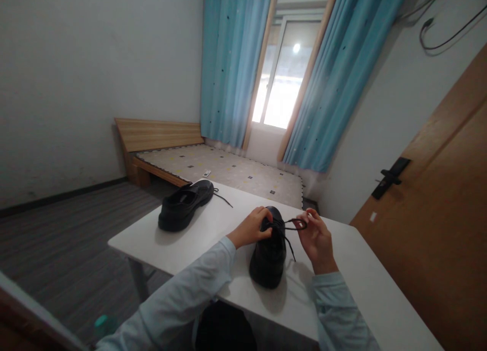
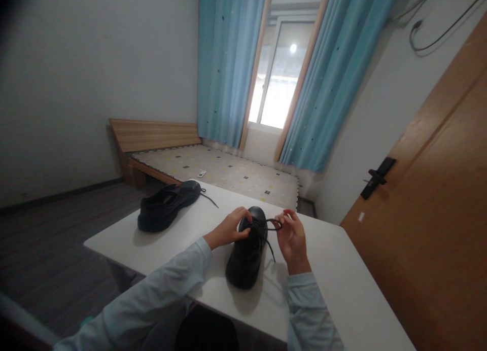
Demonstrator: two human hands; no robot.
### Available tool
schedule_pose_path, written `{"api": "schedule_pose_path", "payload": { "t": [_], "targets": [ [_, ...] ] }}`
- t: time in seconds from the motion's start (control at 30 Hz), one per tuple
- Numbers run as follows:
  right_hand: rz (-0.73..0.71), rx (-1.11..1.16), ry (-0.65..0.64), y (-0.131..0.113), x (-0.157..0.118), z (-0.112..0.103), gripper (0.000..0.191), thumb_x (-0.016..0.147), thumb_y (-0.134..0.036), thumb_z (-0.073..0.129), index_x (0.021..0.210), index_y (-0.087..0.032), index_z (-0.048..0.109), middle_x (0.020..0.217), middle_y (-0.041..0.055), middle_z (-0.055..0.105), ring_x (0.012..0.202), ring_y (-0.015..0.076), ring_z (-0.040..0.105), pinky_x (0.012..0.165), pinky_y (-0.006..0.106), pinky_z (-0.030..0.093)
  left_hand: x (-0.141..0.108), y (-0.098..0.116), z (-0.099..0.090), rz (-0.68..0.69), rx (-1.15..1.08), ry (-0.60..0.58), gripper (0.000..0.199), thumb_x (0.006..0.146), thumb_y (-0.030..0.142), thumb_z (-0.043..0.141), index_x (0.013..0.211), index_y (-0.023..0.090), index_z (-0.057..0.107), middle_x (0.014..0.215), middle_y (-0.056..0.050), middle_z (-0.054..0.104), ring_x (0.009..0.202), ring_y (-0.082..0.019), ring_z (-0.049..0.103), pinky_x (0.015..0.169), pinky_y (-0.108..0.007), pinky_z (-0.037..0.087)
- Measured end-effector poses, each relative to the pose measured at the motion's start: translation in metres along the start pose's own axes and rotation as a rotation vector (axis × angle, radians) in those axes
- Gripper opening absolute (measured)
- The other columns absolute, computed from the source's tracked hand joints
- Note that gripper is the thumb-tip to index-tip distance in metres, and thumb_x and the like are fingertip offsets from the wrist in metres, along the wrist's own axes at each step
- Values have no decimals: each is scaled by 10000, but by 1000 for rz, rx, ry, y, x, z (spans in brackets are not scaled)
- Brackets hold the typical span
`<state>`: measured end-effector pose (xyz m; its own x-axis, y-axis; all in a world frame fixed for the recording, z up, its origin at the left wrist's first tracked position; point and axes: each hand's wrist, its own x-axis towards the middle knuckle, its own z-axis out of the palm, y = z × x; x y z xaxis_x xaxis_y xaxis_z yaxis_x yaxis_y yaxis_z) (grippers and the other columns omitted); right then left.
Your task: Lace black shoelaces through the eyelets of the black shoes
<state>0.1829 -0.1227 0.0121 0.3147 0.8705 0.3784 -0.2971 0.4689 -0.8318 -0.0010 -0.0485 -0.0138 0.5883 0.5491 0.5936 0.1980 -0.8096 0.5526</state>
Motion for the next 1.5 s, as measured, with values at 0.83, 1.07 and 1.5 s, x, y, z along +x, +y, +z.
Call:
{"api": "schedule_pose_path", "payload": {
  "t": [0.83,1.07,1.5],
  "targets": [
    [-6,-823,-153,29,1,-5,310,646,-473,709,682,-171,648,690,42,640,633,173,560,565,295,463,-1,0,-2,87,-86,-23,137,748,300,651,831,191,641,989,-64,553,999,-198,501,919,-347,408],
    [-66,-864,-179,34,0,-3,279,675,-455,681,664,-180,634,726,36,596,646,163,530,560,281,453,-1,-2,1,26,-85,-35,324,710,185,599,1028,181,538,1059,-74,532,1044,-216,492,944,-365,402],
    [-101,-864,-163,34,0,0,249,727,-431,630,697,-185,614,744,31,593,692,179,546,643,308,436,-1,-8,4,-28,-53,-96,289,741,213,568,1026,179,547,1083,-70,529,1041,-208,505,949,-354,399]
  ]
}}
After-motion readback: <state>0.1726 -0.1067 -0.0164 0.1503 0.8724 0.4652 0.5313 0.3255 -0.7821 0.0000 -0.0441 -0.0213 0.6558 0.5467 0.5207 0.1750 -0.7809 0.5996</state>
